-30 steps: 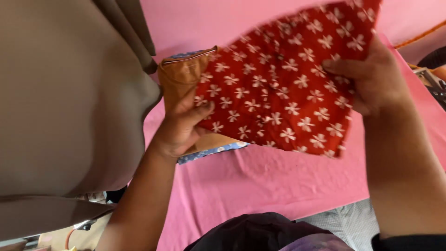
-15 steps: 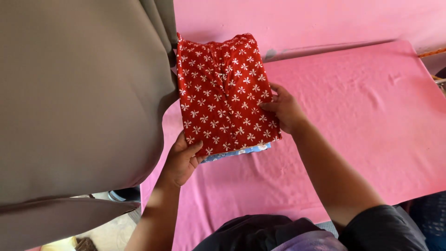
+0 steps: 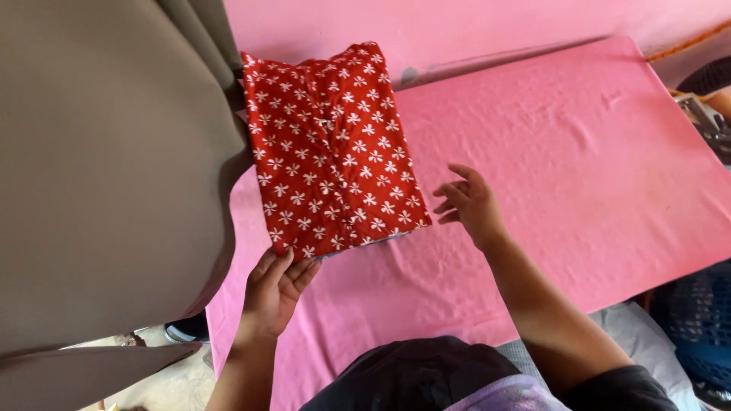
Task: Folding various pieces of clothing including a t-shirt, a patterned top, and a checkered dress on a pink surface.
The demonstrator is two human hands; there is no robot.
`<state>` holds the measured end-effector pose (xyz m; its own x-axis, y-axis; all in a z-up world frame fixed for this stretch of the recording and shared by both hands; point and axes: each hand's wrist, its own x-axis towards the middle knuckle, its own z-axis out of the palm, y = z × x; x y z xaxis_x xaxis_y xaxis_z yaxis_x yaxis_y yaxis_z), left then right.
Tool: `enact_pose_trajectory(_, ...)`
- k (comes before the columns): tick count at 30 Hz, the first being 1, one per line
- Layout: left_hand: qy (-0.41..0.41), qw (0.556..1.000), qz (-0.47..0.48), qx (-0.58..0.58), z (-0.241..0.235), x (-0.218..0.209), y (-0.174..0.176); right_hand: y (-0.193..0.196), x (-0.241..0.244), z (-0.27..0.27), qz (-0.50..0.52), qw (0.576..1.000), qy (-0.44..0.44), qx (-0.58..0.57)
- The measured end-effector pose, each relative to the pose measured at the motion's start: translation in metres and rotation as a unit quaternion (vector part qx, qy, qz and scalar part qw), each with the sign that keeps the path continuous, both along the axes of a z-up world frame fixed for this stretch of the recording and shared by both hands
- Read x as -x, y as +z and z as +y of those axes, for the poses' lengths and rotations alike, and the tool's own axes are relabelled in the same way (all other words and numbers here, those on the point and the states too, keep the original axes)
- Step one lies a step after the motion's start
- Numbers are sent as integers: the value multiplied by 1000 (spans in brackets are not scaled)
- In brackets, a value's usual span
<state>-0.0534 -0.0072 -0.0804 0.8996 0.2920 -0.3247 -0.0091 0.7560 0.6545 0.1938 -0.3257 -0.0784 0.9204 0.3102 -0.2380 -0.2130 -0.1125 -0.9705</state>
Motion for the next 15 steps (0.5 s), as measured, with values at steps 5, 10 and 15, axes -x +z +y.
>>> enact_pose_trajectory(5, -155, 987, 31, 30, -25, 27, -11, -60, 47, -99, -258, 942, -17, 215)
enact_pose_trajectory(10, -310, 938, 154, -31, -97, 12, -2, -66, 135, -158, -423, 785, 55, 449)
enact_pose_trajectory(15, -443, 879, 158, -75, -181, -22, -5, -72, 207, -193, -362, 788, 82, 492)
